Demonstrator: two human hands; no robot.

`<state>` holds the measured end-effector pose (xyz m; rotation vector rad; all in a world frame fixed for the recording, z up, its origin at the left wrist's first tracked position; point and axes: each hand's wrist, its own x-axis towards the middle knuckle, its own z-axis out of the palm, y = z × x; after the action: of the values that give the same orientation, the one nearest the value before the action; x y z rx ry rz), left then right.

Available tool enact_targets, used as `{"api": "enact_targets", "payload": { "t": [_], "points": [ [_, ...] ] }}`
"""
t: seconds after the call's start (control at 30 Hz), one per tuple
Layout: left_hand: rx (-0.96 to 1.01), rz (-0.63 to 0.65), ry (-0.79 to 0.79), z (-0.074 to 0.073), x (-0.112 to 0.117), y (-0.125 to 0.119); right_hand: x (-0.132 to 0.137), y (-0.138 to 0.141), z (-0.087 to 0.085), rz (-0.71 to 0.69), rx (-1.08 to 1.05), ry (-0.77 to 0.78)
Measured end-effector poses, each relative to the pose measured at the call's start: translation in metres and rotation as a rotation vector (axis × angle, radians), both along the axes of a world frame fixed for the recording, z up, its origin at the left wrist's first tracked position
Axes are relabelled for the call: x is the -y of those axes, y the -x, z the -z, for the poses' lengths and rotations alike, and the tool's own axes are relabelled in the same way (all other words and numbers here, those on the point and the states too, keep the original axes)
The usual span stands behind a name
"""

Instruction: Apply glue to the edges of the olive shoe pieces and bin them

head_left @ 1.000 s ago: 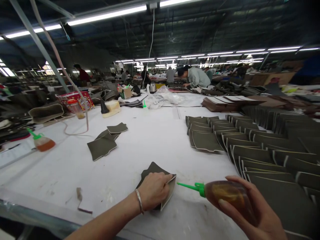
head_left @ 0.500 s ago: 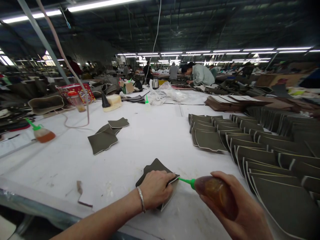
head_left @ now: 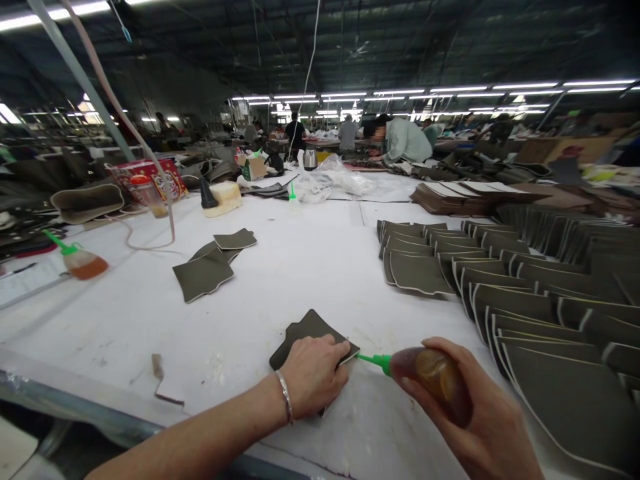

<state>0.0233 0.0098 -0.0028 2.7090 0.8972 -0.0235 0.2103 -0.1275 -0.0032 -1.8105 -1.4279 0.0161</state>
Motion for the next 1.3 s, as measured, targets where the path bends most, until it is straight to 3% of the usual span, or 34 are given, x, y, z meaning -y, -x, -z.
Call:
{"api": "enact_targets", "payload": {
  "t": [0.13, 0.3, 0.4, 0.6, 0.77, 0.93, 1.3],
  "points": [
    [-0.005, -0.001, 0.009, -0.001, 0.001, 0.0, 0.0, 0.0, -0.001, 0.05, -0.126, 0.044],
    [-0.007, 0.011, 0.021, -0.001, 0.001, 0.0, 0.0, -0.001, -0.002, 0.052, -0.089, 0.019],
    [-0.011, 0.019, 0.022, -0.001, 0.002, 0.001, 0.001, 0.0, -0.004, 0.02, -0.169, 0.068],
    [-0.009, 0.015, 0.033, -0.001, 0.001, 0.002, -0.001, 0.0, -0.006, 0.094, -0.177, 0.028],
    [0.006, 0.016, 0.041, -0.001, 0.001, 0.002, 0.002, 0.003, -0.006, 0.001, -0.27, 0.082],
    [0.023, 0.018, 0.061, 0.001, 0.0, 0.005, 0.004, 0.009, -0.007, 0.052, -0.341, 0.082],
    [0.04, 0.019, 0.092, 0.003, -0.002, 0.006, 0.013, 0.015, 0.003, -0.02, -0.411, 0.122]
  ]
}}
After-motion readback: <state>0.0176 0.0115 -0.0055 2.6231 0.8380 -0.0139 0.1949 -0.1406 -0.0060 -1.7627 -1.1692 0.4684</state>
